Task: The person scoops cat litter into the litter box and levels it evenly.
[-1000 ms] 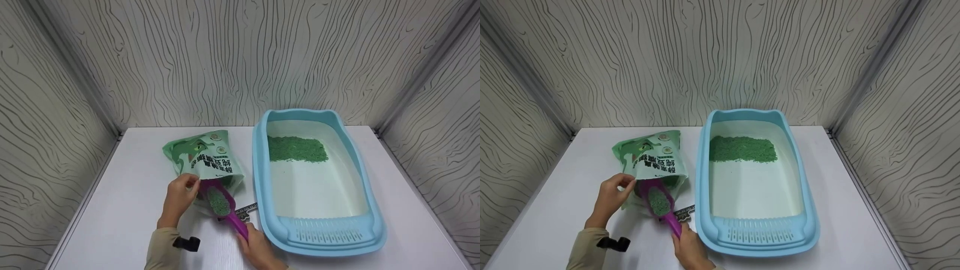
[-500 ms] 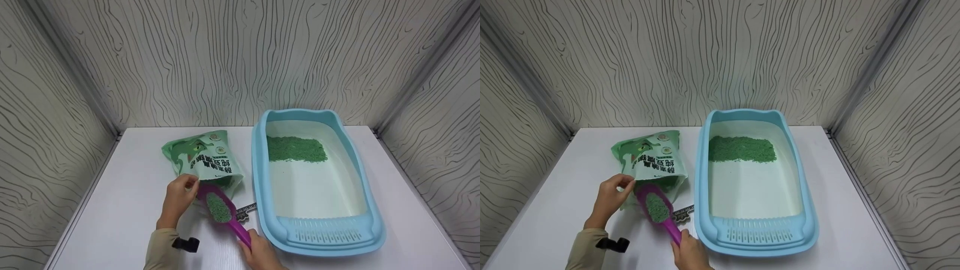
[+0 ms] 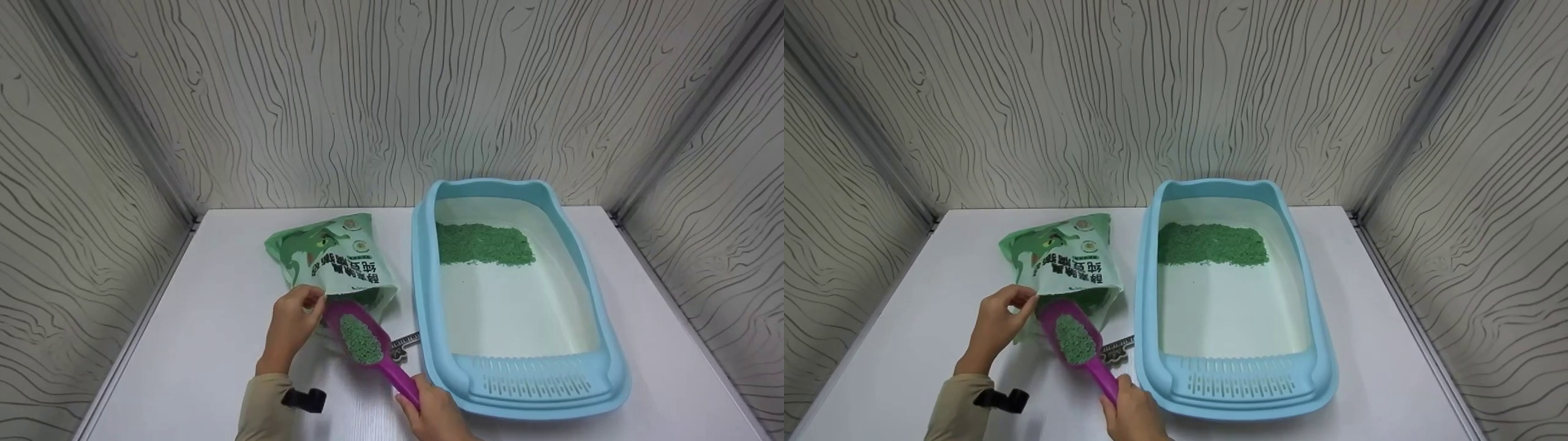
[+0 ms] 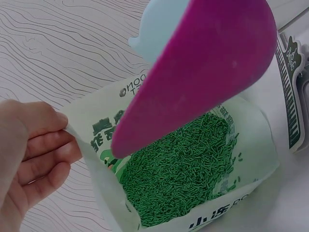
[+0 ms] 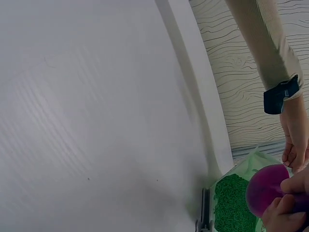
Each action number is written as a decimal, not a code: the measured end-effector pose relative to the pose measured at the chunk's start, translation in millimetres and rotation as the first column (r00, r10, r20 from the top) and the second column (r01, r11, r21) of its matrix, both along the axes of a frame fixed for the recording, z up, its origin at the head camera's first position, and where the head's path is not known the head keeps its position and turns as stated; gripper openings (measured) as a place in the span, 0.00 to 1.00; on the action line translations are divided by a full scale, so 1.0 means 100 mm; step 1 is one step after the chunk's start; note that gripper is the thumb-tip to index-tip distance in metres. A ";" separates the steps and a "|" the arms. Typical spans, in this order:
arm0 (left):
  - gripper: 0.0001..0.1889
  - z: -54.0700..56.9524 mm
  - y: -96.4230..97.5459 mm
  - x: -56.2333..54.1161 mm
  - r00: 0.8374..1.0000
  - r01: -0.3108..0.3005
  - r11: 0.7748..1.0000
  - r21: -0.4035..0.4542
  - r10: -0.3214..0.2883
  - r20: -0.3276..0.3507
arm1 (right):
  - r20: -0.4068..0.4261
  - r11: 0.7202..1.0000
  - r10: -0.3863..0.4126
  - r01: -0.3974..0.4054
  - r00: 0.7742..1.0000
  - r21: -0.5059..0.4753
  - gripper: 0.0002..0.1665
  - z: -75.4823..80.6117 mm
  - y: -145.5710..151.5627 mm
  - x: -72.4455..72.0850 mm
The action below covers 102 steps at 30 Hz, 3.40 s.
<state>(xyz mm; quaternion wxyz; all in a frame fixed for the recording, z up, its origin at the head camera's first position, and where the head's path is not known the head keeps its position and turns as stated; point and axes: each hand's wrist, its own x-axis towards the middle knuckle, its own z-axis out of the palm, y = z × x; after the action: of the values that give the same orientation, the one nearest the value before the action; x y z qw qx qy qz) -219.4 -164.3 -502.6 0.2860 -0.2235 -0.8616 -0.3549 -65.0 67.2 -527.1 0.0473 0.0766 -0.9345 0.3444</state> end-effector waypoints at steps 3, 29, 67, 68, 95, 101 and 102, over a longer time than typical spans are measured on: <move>0.04 0.00 0.00 0.01 1.000 -0.001 1.000 0.001 0.001 0.012 | -0.063 1.000 0.011 -0.011 0.998 0.005 0.13 0.02 0.02 0.01; 0.04 0.02 0.00 0.01 1.000 0.001 1.000 0.003 -0.001 0.008 | 0.096 0.997 0.054 -0.048 0.994 -0.065 0.17 0.41 0.26 0.08; 0.03 0.04 0.02 0.03 0.995 -0.028 1.000 -0.014 0.029 0.092 | 0.230 0.976 -0.107 0.147 0.967 -0.162 0.20 0.90 0.78 -0.04; 0.03 0.04 0.02 0.03 0.995 -0.028 1.000 -0.014 0.029 0.094 | 0.229 0.975 -0.117 0.156 0.966 -0.157 0.19 0.91 0.80 -0.05; 0.03 0.03 0.01 0.02 0.997 -0.019 1.000 -0.011 0.020 0.076 | 0.136 0.946 -0.315 0.322 0.939 -0.035 0.17 1.08 1.25 -0.17; 0.03 0.03 0.01 0.02 0.997 -0.017 1.000 -0.014 0.018 0.078 | 0.138 0.944 -0.326 0.330 0.935 -0.005 0.17 1.08 1.36 -0.21; 0.03 0.03 0.01 0.02 0.997 -0.016 1.000 -0.014 0.017 0.079 | 0.135 0.944 -0.328 0.331 0.935 0.001 0.17 1.08 1.38 -0.22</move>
<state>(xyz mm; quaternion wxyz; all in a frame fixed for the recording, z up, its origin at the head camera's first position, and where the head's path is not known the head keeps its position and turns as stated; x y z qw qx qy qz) -217.8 -163.5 -499.2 0.2533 -0.2039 -0.8763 -0.3553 -87.3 205.1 -418.9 0.0426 -0.1047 -0.9314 0.3460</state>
